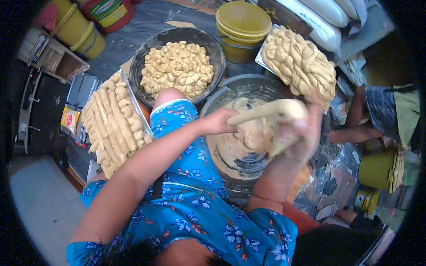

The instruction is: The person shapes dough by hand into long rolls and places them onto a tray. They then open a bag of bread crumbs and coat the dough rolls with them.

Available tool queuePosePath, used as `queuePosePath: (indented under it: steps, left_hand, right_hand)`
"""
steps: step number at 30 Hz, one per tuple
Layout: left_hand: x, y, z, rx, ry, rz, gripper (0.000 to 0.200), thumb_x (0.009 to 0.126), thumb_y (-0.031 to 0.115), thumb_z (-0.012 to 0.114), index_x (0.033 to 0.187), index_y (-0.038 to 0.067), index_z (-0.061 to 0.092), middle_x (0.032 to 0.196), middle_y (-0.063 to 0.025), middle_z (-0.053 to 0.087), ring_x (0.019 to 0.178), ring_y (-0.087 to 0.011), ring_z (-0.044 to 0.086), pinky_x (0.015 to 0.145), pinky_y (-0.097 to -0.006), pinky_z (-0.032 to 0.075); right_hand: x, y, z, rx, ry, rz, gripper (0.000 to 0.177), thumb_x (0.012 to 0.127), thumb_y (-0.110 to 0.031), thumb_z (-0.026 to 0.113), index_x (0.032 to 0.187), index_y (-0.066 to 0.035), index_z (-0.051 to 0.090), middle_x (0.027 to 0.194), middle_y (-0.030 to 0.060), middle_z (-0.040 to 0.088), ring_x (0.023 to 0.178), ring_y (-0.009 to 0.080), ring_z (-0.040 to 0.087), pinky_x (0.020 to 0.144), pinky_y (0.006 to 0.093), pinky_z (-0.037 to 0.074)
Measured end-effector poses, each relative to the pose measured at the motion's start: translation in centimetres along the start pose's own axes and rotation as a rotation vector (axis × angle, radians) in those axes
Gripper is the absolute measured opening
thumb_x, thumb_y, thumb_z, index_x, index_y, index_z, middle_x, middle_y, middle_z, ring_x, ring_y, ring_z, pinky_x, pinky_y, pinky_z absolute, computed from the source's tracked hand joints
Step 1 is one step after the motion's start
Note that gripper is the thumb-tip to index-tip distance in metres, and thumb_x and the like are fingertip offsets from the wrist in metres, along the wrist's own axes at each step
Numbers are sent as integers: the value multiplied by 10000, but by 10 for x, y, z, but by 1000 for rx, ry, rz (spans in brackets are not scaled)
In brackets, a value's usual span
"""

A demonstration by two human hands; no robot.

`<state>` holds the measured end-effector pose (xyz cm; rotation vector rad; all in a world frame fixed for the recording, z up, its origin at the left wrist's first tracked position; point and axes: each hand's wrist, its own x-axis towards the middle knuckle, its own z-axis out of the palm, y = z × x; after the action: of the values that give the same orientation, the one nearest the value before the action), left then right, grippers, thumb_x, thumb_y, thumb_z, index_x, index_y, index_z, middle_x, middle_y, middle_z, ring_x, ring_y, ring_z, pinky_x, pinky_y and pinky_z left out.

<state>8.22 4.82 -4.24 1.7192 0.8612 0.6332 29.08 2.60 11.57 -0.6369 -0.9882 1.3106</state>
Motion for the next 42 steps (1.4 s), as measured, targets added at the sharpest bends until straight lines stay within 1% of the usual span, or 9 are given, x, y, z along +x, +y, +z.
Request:
queuePosePath:
  steps: [4,8,15,18,23,29,31,38,42]
  left_hand:
    - [-15,-27,-2,335,58,-120,330,723,208,746,998,74,621,865,-150,655,832,-312,638,734,-419,489]
    - [-16,-26,5,232,141,13,305,704,195,721,976,90,630,879,-158,657,837,-339,635,749,-439,494]
    - [-71,84,-66,-516,-79,-222,434,803,300,707,1127,48,563,802,-74,637,627,-135,611,494,-276,465]
    - [-147,122,-109,-880,-33,-138,684,824,298,703,1351,23,365,1010,-130,611,683,-166,641,473,-229,514]
    - [-298,138,-126,-986,447,-47,872,824,266,694,1457,17,149,1395,-227,381,932,-314,661,478,-266,596]
    - [-440,138,-84,-745,981,-116,877,797,265,701,1442,-19,179,1387,-201,404,899,-291,662,471,-262,569]
    - [-467,150,-70,-728,1042,-101,806,830,233,674,1443,6,203,1399,-175,403,944,-239,640,495,-243,546]
    - [-500,134,-47,-695,1198,-111,707,869,195,638,1432,27,245,1186,-133,559,980,-190,616,565,-247,529]
    - [-487,61,-42,-704,1189,-191,631,893,185,620,1411,37,291,1143,-109,563,877,-145,593,573,-257,516]
  right_hand:
    - [18,-76,-28,498,-324,-461,451,882,-101,483,1323,-63,396,1039,156,502,831,180,498,688,313,471]
    - [14,-118,-118,245,-42,-869,280,875,-51,544,1155,-57,552,1086,132,459,926,197,455,726,298,443]
    - [21,-46,-44,-326,73,-235,730,847,-271,616,1440,-16,274,1180,165,536,447,51,386,394,151,318]
    - [38,1,-21,-440,-71,21,802,764,-364,694,1400,-6,362,921,88,608,525,47,503,385,136,331]
    - [53,65,128,-440,-677,433,620,773,-208,697,1296,6,444,1091,85,556,919,150,575,762,245,494]
    - [74,164,317,-833,-1236,166,452,852,-216,661,1242,-51,503,1089,140,593,977,231,585,836,357,471]
    - [80,242,359,-849,-1334,-299,387,833,-247,667,1138,-27,572,1052,200,620,966,308,610,823,403,480]
    - [26,357,493,-850,-1065,129,335,771,-274,708,974,-23,619,913,185,664,887,332,637,761,406,495]
    - [-5,413,513,-1026,-794,-23,281,815,-300,679,947,-54,643,810,107,652,755,224,621,707,369,496]
